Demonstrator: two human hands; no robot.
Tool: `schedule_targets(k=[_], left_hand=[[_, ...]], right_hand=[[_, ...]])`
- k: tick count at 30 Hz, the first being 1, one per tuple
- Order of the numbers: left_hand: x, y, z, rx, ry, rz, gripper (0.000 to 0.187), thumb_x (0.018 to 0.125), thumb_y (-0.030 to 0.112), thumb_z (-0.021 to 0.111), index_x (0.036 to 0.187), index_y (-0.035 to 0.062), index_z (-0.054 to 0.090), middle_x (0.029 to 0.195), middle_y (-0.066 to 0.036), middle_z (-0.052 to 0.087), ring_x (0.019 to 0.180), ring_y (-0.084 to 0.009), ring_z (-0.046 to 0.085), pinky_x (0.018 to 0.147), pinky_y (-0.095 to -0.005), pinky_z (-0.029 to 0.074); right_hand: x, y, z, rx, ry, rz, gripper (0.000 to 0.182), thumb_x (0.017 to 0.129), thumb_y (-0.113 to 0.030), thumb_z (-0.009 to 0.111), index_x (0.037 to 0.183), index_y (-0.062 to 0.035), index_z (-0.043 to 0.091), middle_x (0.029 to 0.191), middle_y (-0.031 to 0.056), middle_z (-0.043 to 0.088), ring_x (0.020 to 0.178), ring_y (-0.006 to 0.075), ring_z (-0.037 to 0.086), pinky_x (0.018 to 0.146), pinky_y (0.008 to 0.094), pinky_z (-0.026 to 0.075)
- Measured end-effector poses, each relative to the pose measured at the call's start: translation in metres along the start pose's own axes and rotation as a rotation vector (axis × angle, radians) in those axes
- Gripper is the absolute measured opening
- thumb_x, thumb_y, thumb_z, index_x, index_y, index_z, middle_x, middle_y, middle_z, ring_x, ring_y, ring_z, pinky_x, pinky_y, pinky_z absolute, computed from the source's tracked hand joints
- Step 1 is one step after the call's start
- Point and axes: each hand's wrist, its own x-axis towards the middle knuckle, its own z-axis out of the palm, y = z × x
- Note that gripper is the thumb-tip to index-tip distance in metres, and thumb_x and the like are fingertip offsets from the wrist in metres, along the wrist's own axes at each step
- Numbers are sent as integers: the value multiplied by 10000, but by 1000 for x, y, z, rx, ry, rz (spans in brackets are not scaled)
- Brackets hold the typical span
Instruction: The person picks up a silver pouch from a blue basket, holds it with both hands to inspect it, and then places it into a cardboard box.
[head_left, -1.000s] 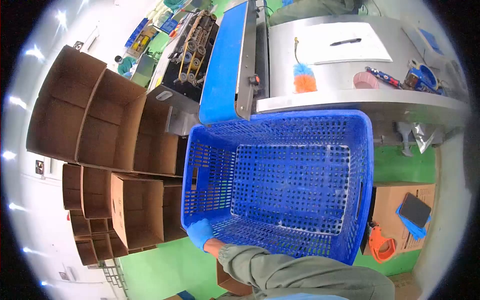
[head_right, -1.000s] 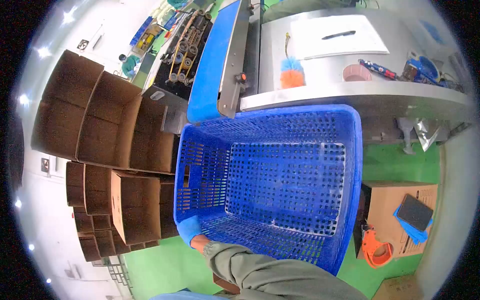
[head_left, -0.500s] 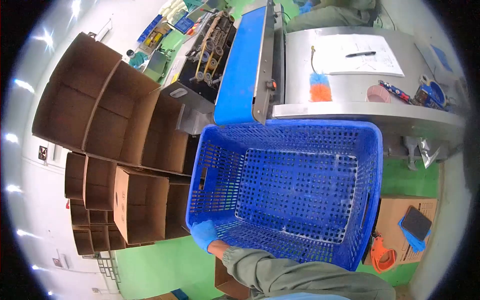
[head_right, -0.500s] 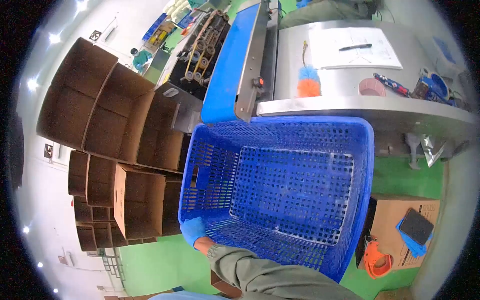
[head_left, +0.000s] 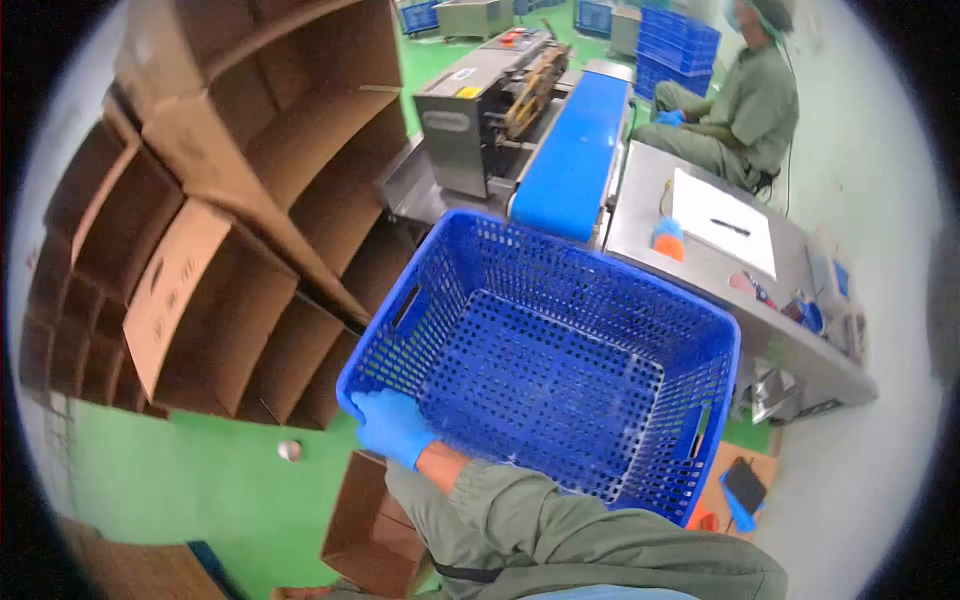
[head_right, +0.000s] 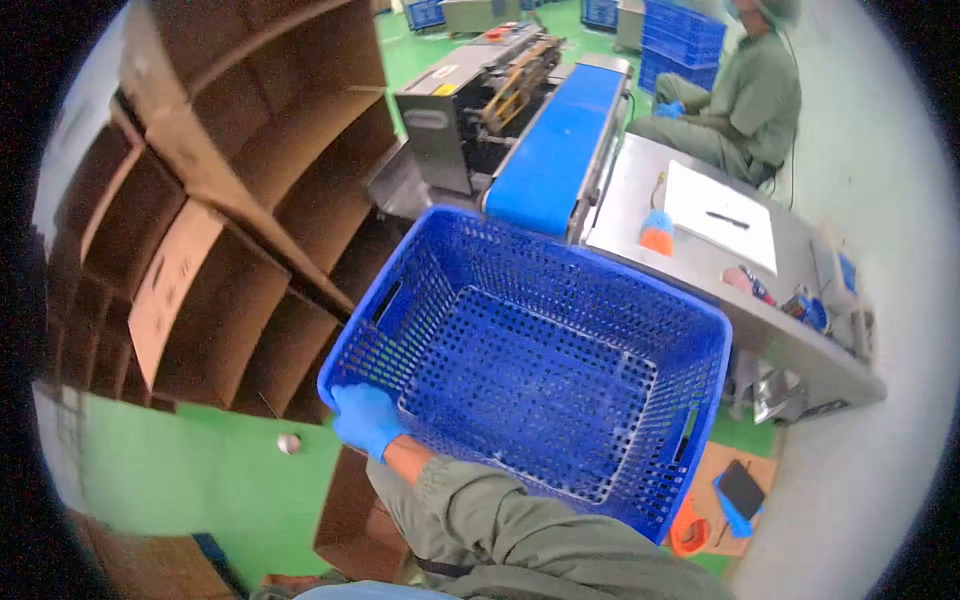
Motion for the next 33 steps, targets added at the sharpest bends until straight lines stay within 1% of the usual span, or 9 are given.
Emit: schedule_targets(k=[5,9,10,14,18,25,27,29,33], left_hand=[[22,-45,30,-169,-34,-70,461,806,347,631,1136,26,615,929,-142,683,792,-254,609,707,-429,476],[35,-61,37,-246,-50,-106,466,807,350,633,1136,20,615,926,-144,682,792,-254,607,708,-430,474],[39,-62,36,-267,-54,-116,468,807,351,633,1136,19,615,926,-145,681,792,-254,606,708,-431,473],[19,-32,17,-497,-40,-109,469,807,344,641,1135,9,616,925,-140,683,801,-239,594,721,-430,459],[34,-43,19,-353,-63,-100,490,823,344,612,1158,-14,596,995,-160,674,797,-263,606,639,-411,452],[53,-61,27,-349,-71,82,344,816,255,644,1049,2,651,881,-145,683,662,-224,562,567,-385,435],[65,-66,27,-364,-50,28,360,851,266,623,1086,-7,631,891,-136,692,681,-250,610,575,-412,478],[65,-58,22,-426,-35,-56,321,797,245,642,994,-7,656,842,-166,680,699,-239,597,631,-426,467],[83,-69,22,-237,-44,-22,287,843,256,590,1010,31,657,842,-89,702,629,-185,588,530,-352,450]], right_hand=[[4,-5,-8,24,20,36,178,726,-218,564,855,-112,626,806,153,640,763,360,625,687,474,486],[4,-1,-6,58,-6,24,320,742,-299,583,978,-92,649,876,182,634,847,361,613,755,447,479],[4,-5,-14,49,-98,73,366,763,-330,583,1012,-70,646,910,194,635,877,367,608,786,444,472],[5,-3,-7,4,-53,62,347,774,-357,549,950,-75,647,918,191,644,872,371,614,790,464,474],[5,-5,-8,41,-118,91,358,782,-372,546,951,-72,643,929,199,642,882,378,613,789,461,470],[4,-6,-10,23,-119,100,359,787,-380,546,933,-66,638,920,202,646,875,372,618,782,461,471],[4,-5,-12,27,-119,118,355,783,-376,547,930,-66,638,912,200,648,873,369,621,779,459,473],[5,-4,-13,23,-193,123,451,790,-406,571,1035,-31,628,988,210,645,918,368,614,812,433,469],[4,-2,-9,25,-148,111,430,785,-389,568,1009,-27,626,955,210,645,891,369,618,799,443,472]])
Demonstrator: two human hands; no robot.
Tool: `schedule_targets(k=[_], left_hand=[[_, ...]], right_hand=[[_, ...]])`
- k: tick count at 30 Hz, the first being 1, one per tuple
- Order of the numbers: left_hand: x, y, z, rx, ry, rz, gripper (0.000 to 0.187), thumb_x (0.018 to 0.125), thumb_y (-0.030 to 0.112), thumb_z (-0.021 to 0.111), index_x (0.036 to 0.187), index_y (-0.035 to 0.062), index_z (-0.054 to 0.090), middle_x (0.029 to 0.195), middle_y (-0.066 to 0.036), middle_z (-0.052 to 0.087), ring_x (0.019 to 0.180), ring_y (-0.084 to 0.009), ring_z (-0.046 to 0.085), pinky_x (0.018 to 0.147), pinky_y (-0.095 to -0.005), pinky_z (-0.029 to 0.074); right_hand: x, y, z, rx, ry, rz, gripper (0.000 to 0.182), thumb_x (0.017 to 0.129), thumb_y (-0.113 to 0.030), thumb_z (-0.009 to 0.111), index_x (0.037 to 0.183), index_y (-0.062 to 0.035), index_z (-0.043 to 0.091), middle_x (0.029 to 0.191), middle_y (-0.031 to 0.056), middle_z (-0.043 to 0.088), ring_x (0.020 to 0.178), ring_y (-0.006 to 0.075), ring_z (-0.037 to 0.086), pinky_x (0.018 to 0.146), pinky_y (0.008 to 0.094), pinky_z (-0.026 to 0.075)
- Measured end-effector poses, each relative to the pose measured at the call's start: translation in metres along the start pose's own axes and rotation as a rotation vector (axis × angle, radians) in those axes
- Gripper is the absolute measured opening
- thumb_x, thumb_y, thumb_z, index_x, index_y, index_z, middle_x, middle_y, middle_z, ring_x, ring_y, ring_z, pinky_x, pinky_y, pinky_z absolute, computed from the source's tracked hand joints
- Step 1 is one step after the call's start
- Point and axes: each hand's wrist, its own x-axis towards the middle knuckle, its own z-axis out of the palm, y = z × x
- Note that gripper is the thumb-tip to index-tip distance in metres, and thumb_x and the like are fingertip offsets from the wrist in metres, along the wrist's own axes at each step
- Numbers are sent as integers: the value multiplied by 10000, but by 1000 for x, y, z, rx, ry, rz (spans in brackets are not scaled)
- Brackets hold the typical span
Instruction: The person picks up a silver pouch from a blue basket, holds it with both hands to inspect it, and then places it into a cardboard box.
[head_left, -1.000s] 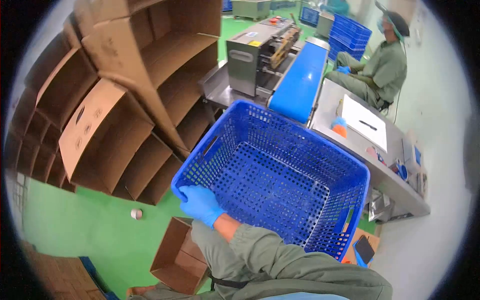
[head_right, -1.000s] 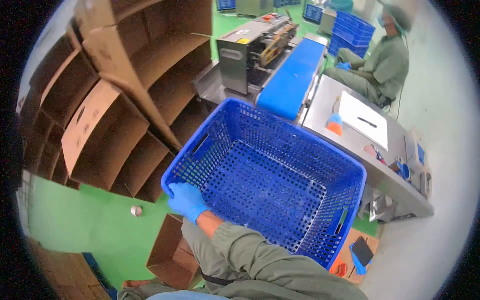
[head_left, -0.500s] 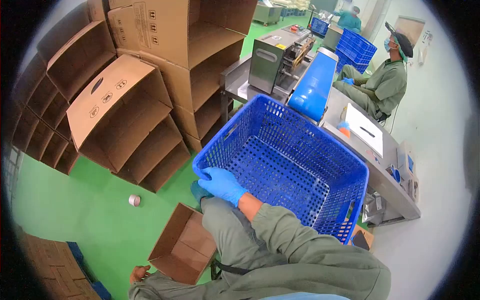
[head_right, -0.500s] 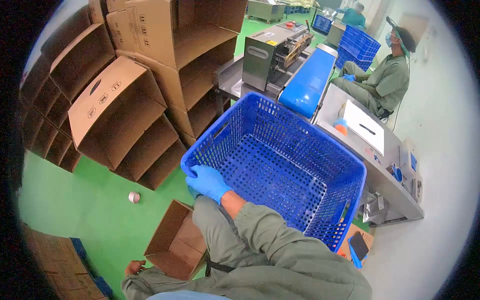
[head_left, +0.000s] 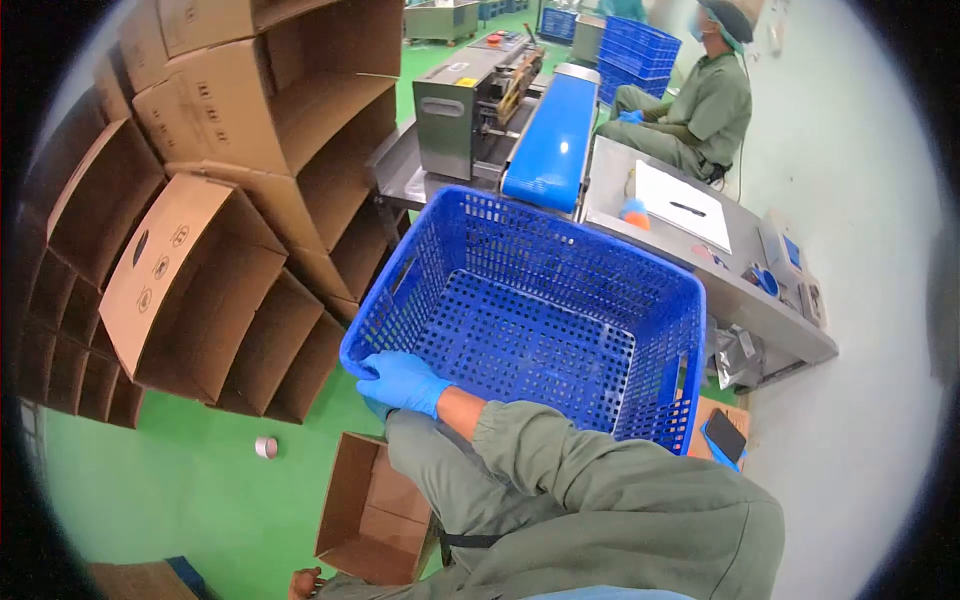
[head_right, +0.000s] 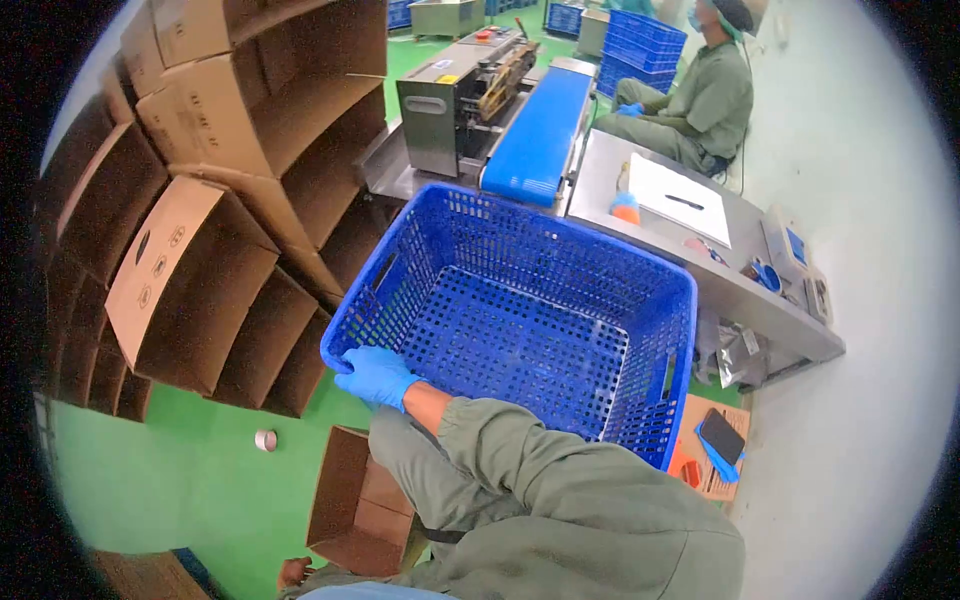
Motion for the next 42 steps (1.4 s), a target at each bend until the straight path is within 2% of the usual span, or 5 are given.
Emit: schedule_targets(k=[4,5,6,10,42], left_hand=[[16,-16,-4,104,-54,217,228,861,238,538,932,54,652,801,-94,693,621,-177,586,485,-334,409],[77,-51,-18,-581,-464,13,217,866,239,508,902,65,633,779,-103,686,606,-187,579,474,-336,393],[74,-51,-13,-580,-471,19,217,866,239,508,902,65,633,779,-103,686,606,-187,579,474,-336,393],[38,-15,2,-14,-40,113,206,855,238,513,899,66,616,781,-124,681,579,-201,557,472,-337,393],[17,-7,2,71,43,54,250,786,200,598,917,-13,618,833,-162,675,665,-279,604,583,-393,486]], right_hand=[[-1,-1,-2,1,2,-6,377,765,-375,544,922,-44,634,923,202,652,876,365,630,775,472,479],[-4,-2,3,6,-3,3,377,765,-375,544,922,-44,634,923,202,652,876,365,630,775,472,479],[-3,-2,2,0,-2,0,377,776,-379,552,931,-45,629,915,203,646,871,369,622,773,466,476],[-2,-1,-1,-4,9,-5,380,784,-383,560,942,-43,620,912,209,635,870,374,610,769,459,470],[-2,-2,1,-8,66,-29,343,773,-354,544,871,-34,618,873,215,637,842,387,617,763,481,475]])
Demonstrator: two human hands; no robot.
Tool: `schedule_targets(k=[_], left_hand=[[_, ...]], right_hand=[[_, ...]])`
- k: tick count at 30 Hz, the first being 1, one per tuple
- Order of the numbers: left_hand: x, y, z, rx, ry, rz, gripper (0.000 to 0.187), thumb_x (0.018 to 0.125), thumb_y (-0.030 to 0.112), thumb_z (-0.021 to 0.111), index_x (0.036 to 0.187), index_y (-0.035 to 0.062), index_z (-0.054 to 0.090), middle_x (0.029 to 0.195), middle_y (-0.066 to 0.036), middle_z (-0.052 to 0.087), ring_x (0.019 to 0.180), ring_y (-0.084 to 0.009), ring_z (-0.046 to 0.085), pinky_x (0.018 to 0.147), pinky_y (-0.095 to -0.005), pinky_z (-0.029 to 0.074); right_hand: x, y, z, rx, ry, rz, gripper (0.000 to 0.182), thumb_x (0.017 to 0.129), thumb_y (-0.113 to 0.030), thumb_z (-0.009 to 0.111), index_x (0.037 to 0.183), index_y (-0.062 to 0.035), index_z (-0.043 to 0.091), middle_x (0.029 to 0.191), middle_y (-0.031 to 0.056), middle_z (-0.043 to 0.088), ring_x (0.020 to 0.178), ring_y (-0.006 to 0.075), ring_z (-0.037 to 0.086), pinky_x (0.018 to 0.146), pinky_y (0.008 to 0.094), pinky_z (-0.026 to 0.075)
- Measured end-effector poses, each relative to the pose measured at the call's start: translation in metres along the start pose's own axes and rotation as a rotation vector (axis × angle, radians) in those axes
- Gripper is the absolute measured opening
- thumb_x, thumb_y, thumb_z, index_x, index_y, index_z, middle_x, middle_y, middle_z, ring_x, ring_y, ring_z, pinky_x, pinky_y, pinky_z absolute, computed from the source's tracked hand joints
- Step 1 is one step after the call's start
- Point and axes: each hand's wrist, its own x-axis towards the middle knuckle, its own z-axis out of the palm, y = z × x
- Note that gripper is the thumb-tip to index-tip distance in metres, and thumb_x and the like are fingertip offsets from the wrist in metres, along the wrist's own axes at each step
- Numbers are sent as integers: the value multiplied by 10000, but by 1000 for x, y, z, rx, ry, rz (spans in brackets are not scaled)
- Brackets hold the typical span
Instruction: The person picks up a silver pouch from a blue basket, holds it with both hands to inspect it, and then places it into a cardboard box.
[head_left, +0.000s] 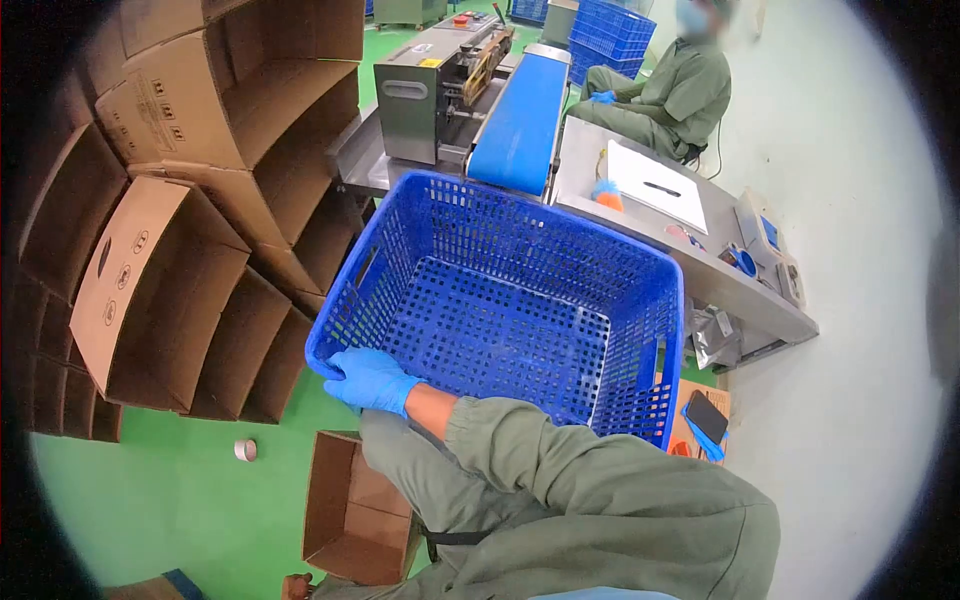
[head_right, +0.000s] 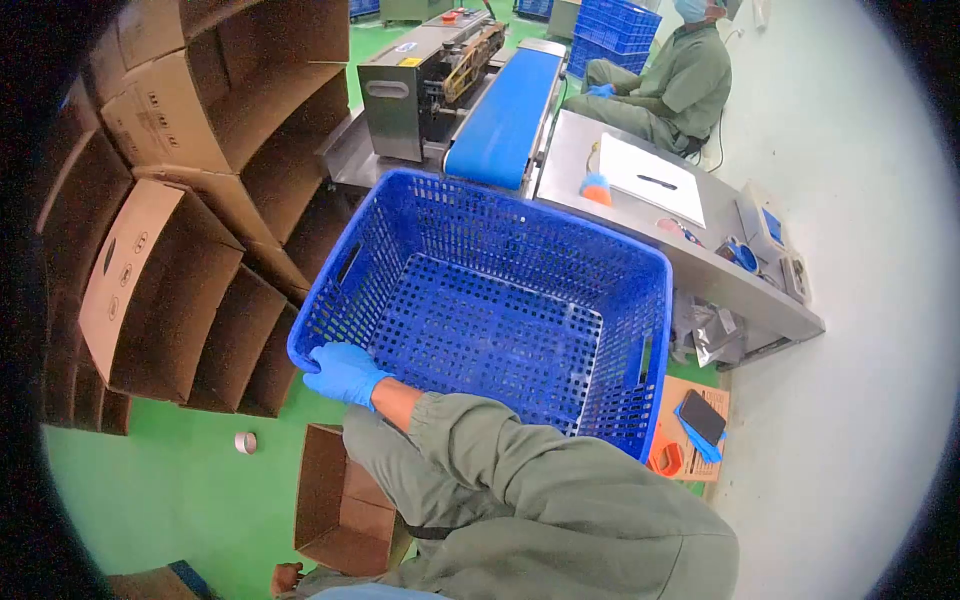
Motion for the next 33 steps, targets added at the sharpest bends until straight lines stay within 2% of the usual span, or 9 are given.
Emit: schedule_targets(k=[6,8,11,18,20,24,26,29,33], left_hand=[[10,-27,0,-81,-19,10,217,774,210,621,868,15,637,840,-162,666,745,-310,635,646,-411,513],[6,-40,-6,1174,194,1076,204,732,223,646,878,80,652,934,-151,671,866,-294,646,713,-410,517],[27,-44,7,1132,137,559,257,712,227,642,952,137,659,1030,-117,667,971,-263,635,791,-400,504],[27,-48,-3,1078,33,673,328,773,233,594,1089,150,633,1057,-108,666,991,-267,630,832,-395,496],[12,-32,1,685,-8,177,316,781,224,591,1082,133,633,1034,-125,670,936,-292,646,794,-412,510],[-77,38,-7,423,37,73,384,750,328,638,987,27,665,858,-186,671,759,-277,644,704,-427,486],[-26,-17,-7,856,-26,402,413,733,352,648,995,34,670,887,-159,687,767,-282,645,728,-423,488],[-93,47,0,238,183,-53,388,731,368,643,892,21,708,875,-140,701,800,-279,659,749,-419,501],[-69,31,1,213,148,-29,386,721,379,661,894,40,726,877,-136,705,832,-283,672,767,-406,507]], right_hand=[[-1,-3,-6,2,-68,24,387,781,-370,558,951,-28,619,921,214,639,876,380,612,779,474,465],[1,1,0,3,-58,15,384,781,-366,557,949,-26,618,920,217,638,873,382,611,777,475,463],[1,-1,-3,7,-52,15,378,781,-359,555,943,-23,618,916,222,635,867,384,610,775,477,460],[2,3,1,4,-29,-6,359,786,-369,548,907,-37,615,892,220,634,847,383,609,757,474,460],[1,2,1,6,-41,-11,356,788,-372,548,902,-41,614,890,217,634,847,382,610,751,473,460],[0,-1,-4,-2,-71,22,357,792,-385,551,885,-45,609,883,208,636,847,380,610,740,471,460],[1,1,-3,-35,-89,-12,379,797,-399,551,916,-46,619,896,205,640,855,378,612,744,460,462],[1,1,-6,4,-110,-17,422,811,-405,559,1031,-53,629,948,200,649,890,381,613,788,438,466],[5,9,5,27,-55,-55,401,825,-416,538,1006,-71,635,994,197,639,927,375,602,809,459,462]])
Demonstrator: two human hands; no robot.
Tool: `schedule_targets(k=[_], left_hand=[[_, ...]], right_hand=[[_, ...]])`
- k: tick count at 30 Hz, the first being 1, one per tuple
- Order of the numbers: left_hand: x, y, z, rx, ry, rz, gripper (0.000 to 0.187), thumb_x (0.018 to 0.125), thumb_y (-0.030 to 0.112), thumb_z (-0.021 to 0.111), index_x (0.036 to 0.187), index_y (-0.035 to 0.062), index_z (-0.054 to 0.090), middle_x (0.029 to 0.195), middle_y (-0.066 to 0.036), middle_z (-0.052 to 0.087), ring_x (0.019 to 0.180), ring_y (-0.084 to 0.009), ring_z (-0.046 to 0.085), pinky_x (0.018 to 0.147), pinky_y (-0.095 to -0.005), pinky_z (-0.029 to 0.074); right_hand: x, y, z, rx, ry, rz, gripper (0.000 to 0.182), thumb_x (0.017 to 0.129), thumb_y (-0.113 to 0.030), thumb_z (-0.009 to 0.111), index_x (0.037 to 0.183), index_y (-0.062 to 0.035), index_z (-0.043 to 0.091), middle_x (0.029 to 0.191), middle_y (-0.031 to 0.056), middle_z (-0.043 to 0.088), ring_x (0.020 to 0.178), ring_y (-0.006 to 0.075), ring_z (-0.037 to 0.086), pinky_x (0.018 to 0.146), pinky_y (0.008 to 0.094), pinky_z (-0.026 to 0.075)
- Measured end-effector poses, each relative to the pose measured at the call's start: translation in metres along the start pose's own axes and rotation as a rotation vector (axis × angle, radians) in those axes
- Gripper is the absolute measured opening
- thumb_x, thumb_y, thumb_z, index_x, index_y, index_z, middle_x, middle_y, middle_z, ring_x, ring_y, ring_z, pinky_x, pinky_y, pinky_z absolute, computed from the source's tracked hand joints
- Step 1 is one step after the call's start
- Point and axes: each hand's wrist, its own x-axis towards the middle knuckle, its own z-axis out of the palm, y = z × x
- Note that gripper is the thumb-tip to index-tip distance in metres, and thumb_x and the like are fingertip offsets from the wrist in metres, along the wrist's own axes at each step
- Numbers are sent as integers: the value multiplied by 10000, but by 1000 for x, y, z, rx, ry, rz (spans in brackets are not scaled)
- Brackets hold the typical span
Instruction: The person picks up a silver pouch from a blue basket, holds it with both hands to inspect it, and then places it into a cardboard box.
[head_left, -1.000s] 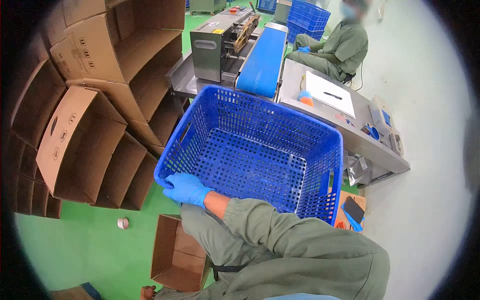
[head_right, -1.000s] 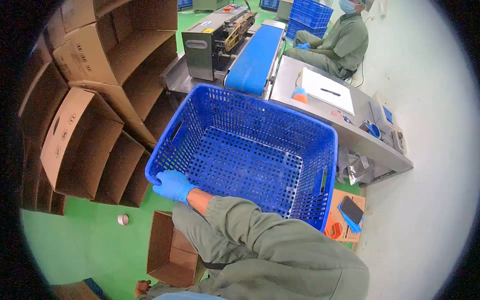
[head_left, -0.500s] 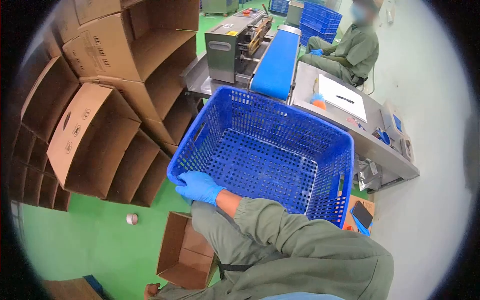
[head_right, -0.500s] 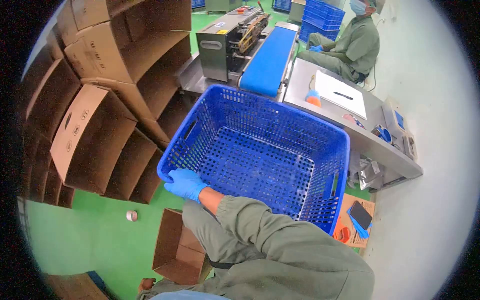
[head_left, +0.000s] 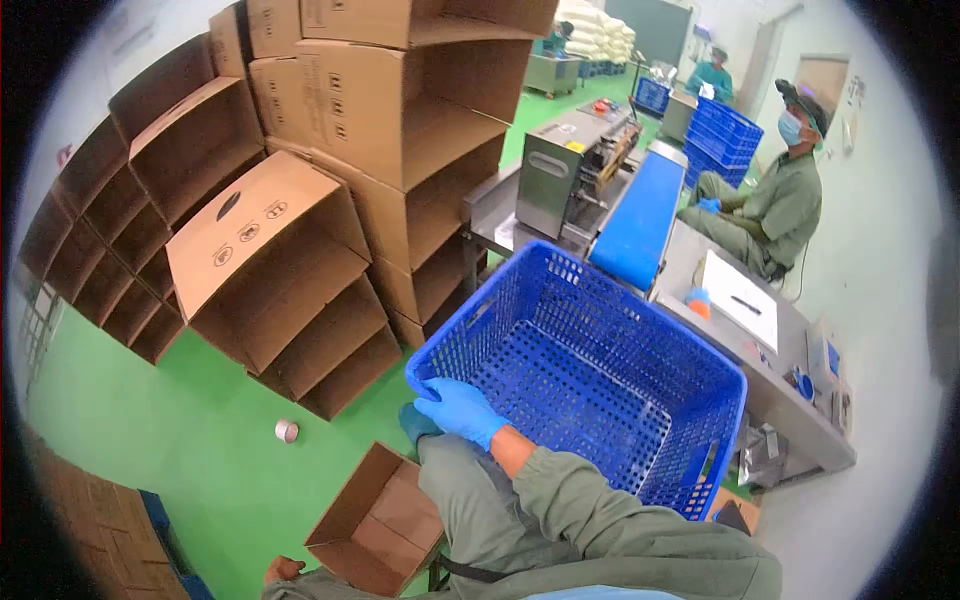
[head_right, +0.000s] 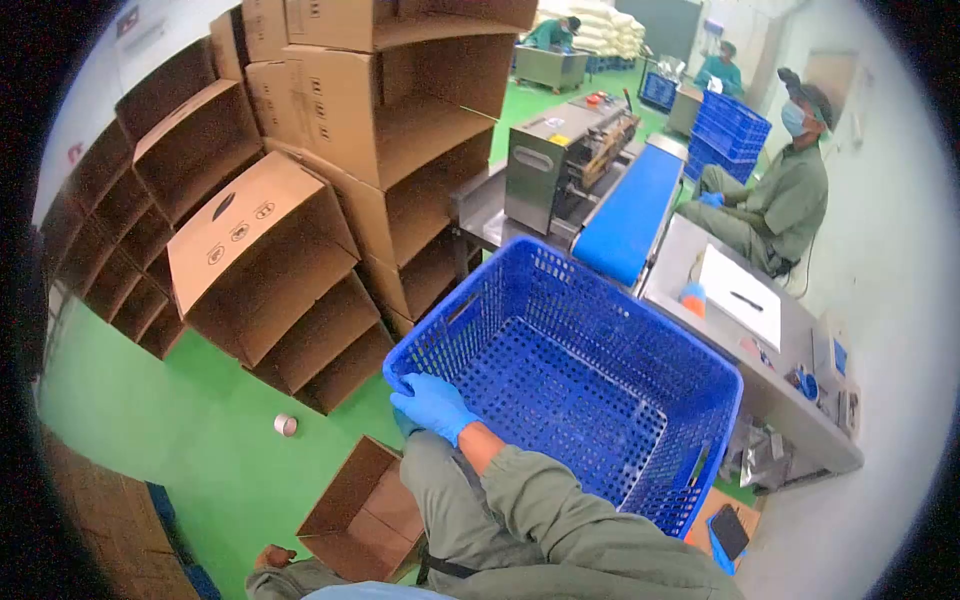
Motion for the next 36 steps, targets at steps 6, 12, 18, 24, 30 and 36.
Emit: schedule_targets(k=[6,12,18,24,30,36], left_hand=[[58,-38,34,-17,10,-114,400,717,403,699,921,60,729,910,-118,710,856,-270,672,791,-401,514],[-21,18,-7,-183,-27,-181,427,706,446,728,900,66,733,947,-98,708,922,-252,661,803,-389,513],[36,1,29,-174,113,21,543,687,539,711,994,92,704,1061,-104,681,962,-281,649,816,-403,505],[15,16,35,-235,143,75,548,660,578,712,1011,157,707,1047,-83,685,1000,-255,633,825,-394,500],[56,22,54,-244,114,247,401,668,446,744,984,200,726,1007,-69,693,940,-213,651,806,-347,509],[-15,32,21,-382,61,222,452,678,460,724,1029,176,711,1075,-75,677,1008,-234,632,855,-348,494]], right_hand=[[-5,-15,-12,40,-104,63,428,833,-412,541,1048,-54,633,1013,201,640,947,377,601,826,434,462],[-7,-18,-11,92,-107,99,440,840,-402,568,1048,-21,633,961,191,661,883,317,636,800,390,473],[3,18,1,52,-73,-8,438,850,-371,597,1047,18,641,958,166,676,874,214,628,804,346,471],[-5,11,-5,101,-73,35,428,857,-319,629,1083,44,637,942,101,678,841,144,585,782,307,463],[-1,16,-3,183,-38,53,455,833,-349,641,1062,45,649,931,129,686,828,163,611,759,303,471],[7,38,0,116,-19,59,487,829,-373,634,1069,50,648,986,164,683,887,215,628,803,330,469]])
